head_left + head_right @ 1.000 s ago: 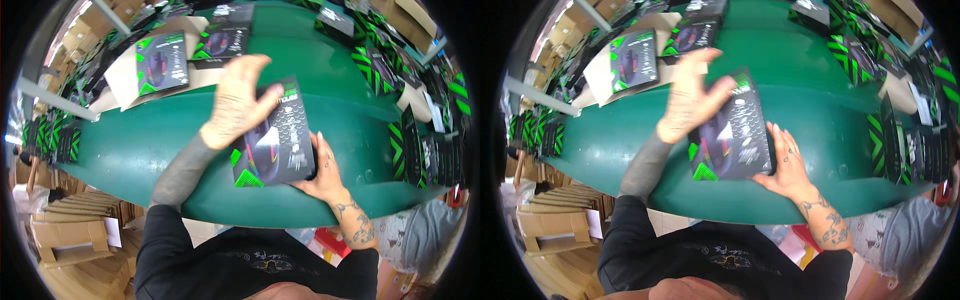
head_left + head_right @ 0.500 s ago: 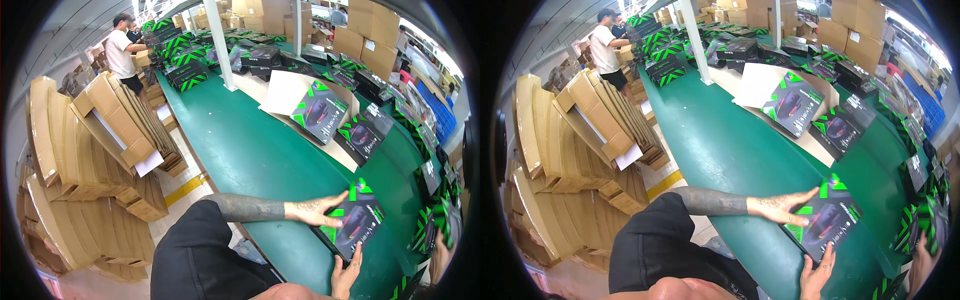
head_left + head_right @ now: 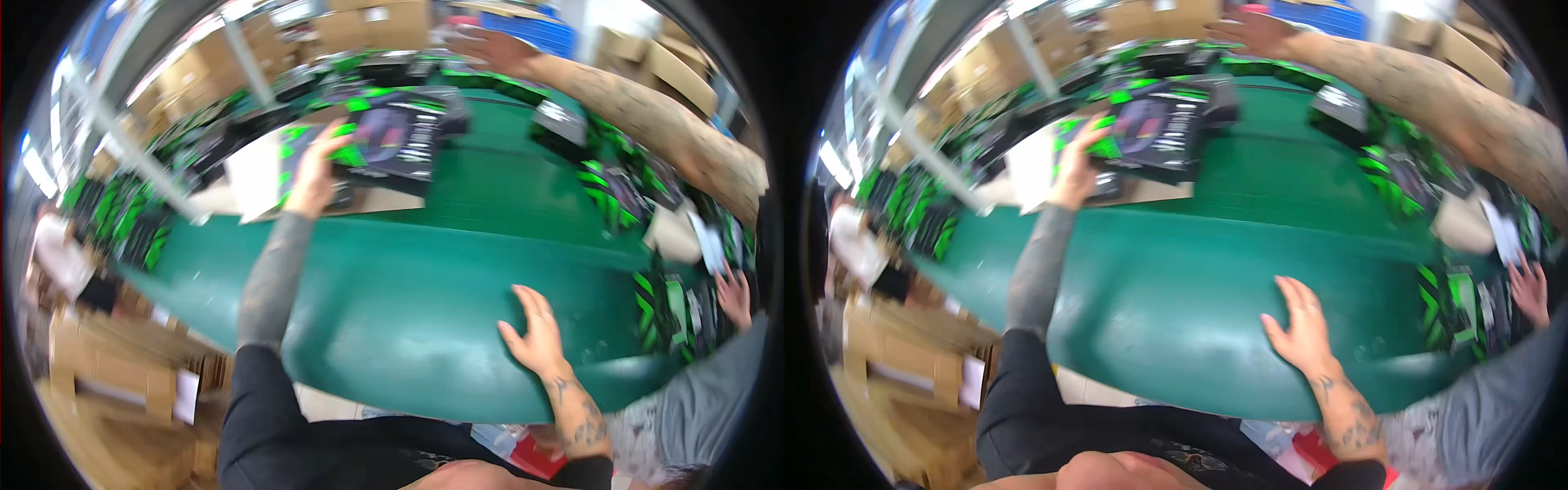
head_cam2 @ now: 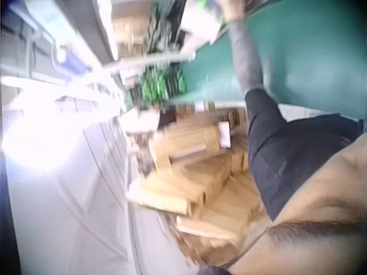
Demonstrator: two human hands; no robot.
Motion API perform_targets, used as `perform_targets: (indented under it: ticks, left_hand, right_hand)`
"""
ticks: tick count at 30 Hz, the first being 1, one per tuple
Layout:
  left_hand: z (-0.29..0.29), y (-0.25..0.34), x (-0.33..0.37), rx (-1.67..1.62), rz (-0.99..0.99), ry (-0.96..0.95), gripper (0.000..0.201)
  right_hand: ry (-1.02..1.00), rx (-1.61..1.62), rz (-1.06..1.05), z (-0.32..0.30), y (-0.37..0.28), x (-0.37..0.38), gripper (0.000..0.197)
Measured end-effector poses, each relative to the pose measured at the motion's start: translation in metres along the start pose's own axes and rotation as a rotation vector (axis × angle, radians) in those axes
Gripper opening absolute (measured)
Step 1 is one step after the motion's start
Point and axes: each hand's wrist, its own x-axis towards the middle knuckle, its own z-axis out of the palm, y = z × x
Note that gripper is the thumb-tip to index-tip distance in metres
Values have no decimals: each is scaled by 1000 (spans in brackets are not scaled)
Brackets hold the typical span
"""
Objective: The person picks up packaged computer mice from the table, opens and closes the box flaps by hand, and sorts and arranges the boxes along the table.
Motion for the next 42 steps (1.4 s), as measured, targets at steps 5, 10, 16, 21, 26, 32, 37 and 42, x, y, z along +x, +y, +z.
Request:
perform_targets:
  ticks: [5,10,16,21,26,32,37,42]
  left_hand:
    - [-4,-15,43,-132,-2,18,52]
    - [-15,-21,94,706,274,425,60]
    - [-6,-63,85,1790,823,-25,62]
    - [0,-70,69,1895,890,199,65]
    - [61,-106,15,1466,976,-165,57]
    - [96,-170,-45,1379,537,-622,53]
    - [95,-176,-36,1184,484,-609,57]
    - [80,-169,5,1195,482,-480,64]
  right_hand:
    - [6,11,42,-8,12,-3,55]
    - [-8,1,6,-5,10,-9,50]
    - [-5,36,14,-1,15,-3,45]
    - [1,46,-25,-3,24,-8,42]
    - [-36,97,16,-4,34,-4,42]
    - [116,8,197,-28,63,74,71]
    - [718,-310,237,-59,147,225,90]
    - [801,-590,541,-44,186,318,89]
